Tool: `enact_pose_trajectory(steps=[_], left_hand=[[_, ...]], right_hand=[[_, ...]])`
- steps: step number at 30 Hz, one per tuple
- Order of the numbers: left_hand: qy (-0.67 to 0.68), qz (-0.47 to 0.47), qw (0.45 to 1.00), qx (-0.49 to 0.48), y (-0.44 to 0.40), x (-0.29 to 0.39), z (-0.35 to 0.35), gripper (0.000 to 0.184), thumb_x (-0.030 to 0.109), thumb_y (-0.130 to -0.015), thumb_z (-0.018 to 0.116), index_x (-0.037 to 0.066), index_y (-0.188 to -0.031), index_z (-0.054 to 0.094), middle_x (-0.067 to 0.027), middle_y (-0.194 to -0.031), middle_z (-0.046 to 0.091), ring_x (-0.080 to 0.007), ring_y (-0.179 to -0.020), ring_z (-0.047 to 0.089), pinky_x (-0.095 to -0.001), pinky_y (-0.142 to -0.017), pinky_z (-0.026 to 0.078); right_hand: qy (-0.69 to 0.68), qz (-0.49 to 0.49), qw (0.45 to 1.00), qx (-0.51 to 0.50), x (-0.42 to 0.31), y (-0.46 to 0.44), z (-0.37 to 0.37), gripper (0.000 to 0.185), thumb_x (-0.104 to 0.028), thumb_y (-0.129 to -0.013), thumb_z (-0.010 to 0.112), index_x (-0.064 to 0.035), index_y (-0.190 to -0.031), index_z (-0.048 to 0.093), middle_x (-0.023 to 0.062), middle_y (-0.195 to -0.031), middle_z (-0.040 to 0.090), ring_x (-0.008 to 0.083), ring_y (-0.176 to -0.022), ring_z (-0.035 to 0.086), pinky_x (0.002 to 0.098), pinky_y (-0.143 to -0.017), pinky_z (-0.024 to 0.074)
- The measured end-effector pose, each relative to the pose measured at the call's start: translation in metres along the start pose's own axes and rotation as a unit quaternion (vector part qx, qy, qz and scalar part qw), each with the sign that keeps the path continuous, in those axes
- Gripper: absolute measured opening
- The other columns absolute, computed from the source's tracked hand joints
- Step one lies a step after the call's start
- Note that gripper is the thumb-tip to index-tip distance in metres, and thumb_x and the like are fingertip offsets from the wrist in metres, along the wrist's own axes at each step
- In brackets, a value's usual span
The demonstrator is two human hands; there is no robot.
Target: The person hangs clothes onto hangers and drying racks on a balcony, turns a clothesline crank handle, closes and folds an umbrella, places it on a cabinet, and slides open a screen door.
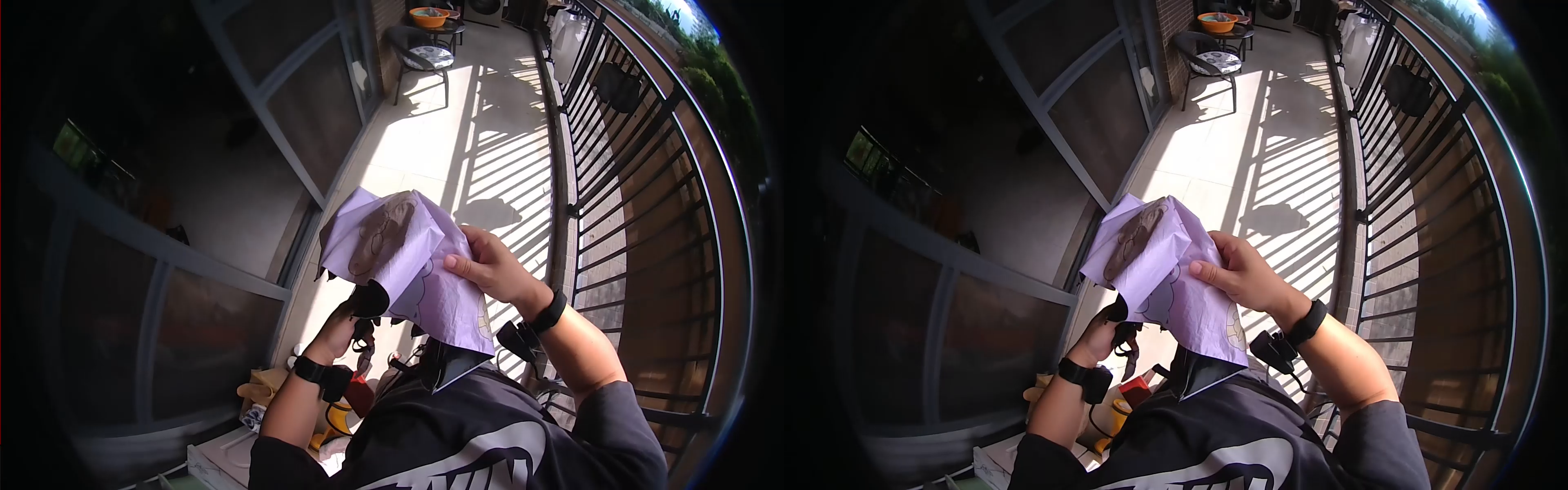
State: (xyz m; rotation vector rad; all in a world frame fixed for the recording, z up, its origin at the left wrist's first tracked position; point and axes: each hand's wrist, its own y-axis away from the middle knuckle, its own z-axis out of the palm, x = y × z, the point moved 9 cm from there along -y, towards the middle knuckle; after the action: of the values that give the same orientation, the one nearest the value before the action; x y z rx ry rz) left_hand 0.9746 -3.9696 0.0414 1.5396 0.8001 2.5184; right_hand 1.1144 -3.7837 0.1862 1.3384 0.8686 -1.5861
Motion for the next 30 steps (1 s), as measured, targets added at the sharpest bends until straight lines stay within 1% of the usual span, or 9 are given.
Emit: enact_pose_trajectory(steps=[2, 6, 9, 18, 20, 22, 26, 27, 30], left_hand=[[-0.067, -0.019, 0.996, -0.054, -0.002, -0.004, 0.006, 0.023, 0.022, -0.100, 0.048, 0.003, -0.092, 0.059, -0.0018, -0.068, 0.056, -0.0107, -0.054, 0.056, -0.0239, -0.046, 0.044], [0.313, -0.154, 0.925, -0.147, -0.015, -0.037, 0.024, 0.031, 0.035, -0.100, 0.046, 0.007, -0.092, 0.057, -0.0016, -0.070, 0.050, -0.0115, -0.049, 0.046, -0.0250, -0.046, 0.036], [0.378, -0.179, 0.891, -0.177, -0.015, -0.039, 0.020, 0.033, 0.041, -0.098, 0.051, 0.009, -0.098, 0.059, -0.0007, -0.069, 0.047, -0.0108, -0.050, 0.043, -0.0260, -0.048, 0.036], [0.425, -0.144, 0.854, -0.264, -0.013, -0.020, 0.032, 0.034, 0.039, -0.098, 0.049, 0.006, -0.101, 0.059, -0.0006, -0.067, 0.043, -0.0099, -0.046, 0.039, -0.0255, -0.045, 0.035], [0.428, -0.139, 0.846, -0.285, -0.010, -0.012, 0.043, 0.036, 0.039, -0.099, 0.047, 0.005, -0.101, 0.059, -0.0005, -0.066, 0.043, -0.0094, -0.045, 0.038, -0.0250, -0.043, 0.034], [0.418, -0.125, 0.844, -0.313, -0.007, -0.008, 0.050, 0.040, 0.041, -0.101, 0.044, 0.003, -0.100, 0.056, -0.0003, -0.063, 0.040, -0.0077, -0.042, 0.038, -0.0234, -0.040, 0.034], [0.417, -0.098, 0.836, -0.343, -0.001, 0.004, 0.060, 0.042, 0.043, -0.101, 0.045, 0.002, -0.103, 0.052, -0.0006, -0.062, 0.041, -0.0072, -0.040, 0.038, -0.0237, -0.039, 0.034], [0.426, -0.093, 0.831, -0.346, -0.001, 0.005, 0.063, 0.041, 0.043, -0.101, 0.044, 0.003, -0.104, 0.050, -0.0007, -0.061, 0.042, -0.0075, -0.040, 0.039, -0.0235, -0.039, 0.034], [0.442, -0.084, 0.826, -0.339, -0.004, 0.002, 0.059, 0.037, 0.041, -0.101, 0.042, 0.005, -0.102, 0.046, -0.0004, -0.057, 0.043, -0.0088, -0.038, 0.041, -0.0230, -0.038, 0.036]], right_hand=[[-0.027, 0.006, 1.000, 0.006, 0.003, 0.003, -0.001, 0.056, -0.033, -0.098, 0.061, 0.0025, -0.137, 0.045, 0.0078, -0.115, 0.064, 0.0114, -0.105, 0.059, 0.0272, -0.092, 0.0476], [-0.239, -0.019, 0.971, 0.019, 0.006, 0.009, -0.017, 0.060, -0.037, -0.102, 0.053, 0.0013, -0.144, 0.036, 0.0162, -0.132, 0.054, 0.0190, -0.120, 0.052, 0.0332, -0.104, 0.0396], [0.043, -0.062, 0.994, 0.084, 0.010, 0.015, -0.041, 0.051, -0.030, -0.100, 0.057, 0.0036, -0.136, 0.043, 0.0159, -0.128, 0.056, 0.0200, -0.117, 0.054, 0.0333, -0.101, 0.0429], [0.122, 0.074, 0.977, 0.157, 0.103, 0.027, -0.080, 0.057, -0.034, -0.094, 0.067, 0.0049, -0.131, 0.048, 0.0178, -0.123, 0.057, 0.0249, -0.115, 0.056, 0.0345, -0.100, 0.0444], [0.467, -0.067, 0.840, 0.269, 0.063, 0.041, -0.092, 0.072, -0.037, -0.086, 0.075, 0.0053, -0.135, 0.044, 0.0242, -0.133, 0.050, 0.0325, -0.127, 0.048, 0.0405, -0.107, 0.0395], [0.388, -0.048, 0.885, 0.252, 0.067, 0.035, -0.100, 0.087, -0.041, -0.078, 0.081, 0.0069, -0.138, 0.039, 0.0288, -0.143, 0.040, 0.0377, -0.137, 0.037, 0.0440, -0.112, 0.0339], [-0.145, 0.115, 0.982, 0.046, 0.109, 0.025, -0.087, 0.061, -0.041, -0.095, 0.063, 0.0076, -0.131, 0.049, 0.0154, -0.124, 0.060, 0.0196, -0.110, 0.061, 0.0327, -0.096, 0.0484], [-0.205, 0.093, 0.972, 0.071, 0.103, 0.030, -0.089, 0.055, -0.043, -0.101, 0.051, 0.0039, -0.129, 0.053, 0.0069, -0.114, 0.065, 0.0102, -0.096, 0.063, 0.0267, -0.086, 0.0506], [-0.173, 0.142, 0.971, 0.088, 0.118, 0.038, -0.112, 0.058, -0.048, -0.101, 0.049, 0.0019, -0.131, 0.052, 0.0068, -0.114, 0.064, 0.0109, -0.096, 0.062, 0.0266, -0.085, 0.0499]])
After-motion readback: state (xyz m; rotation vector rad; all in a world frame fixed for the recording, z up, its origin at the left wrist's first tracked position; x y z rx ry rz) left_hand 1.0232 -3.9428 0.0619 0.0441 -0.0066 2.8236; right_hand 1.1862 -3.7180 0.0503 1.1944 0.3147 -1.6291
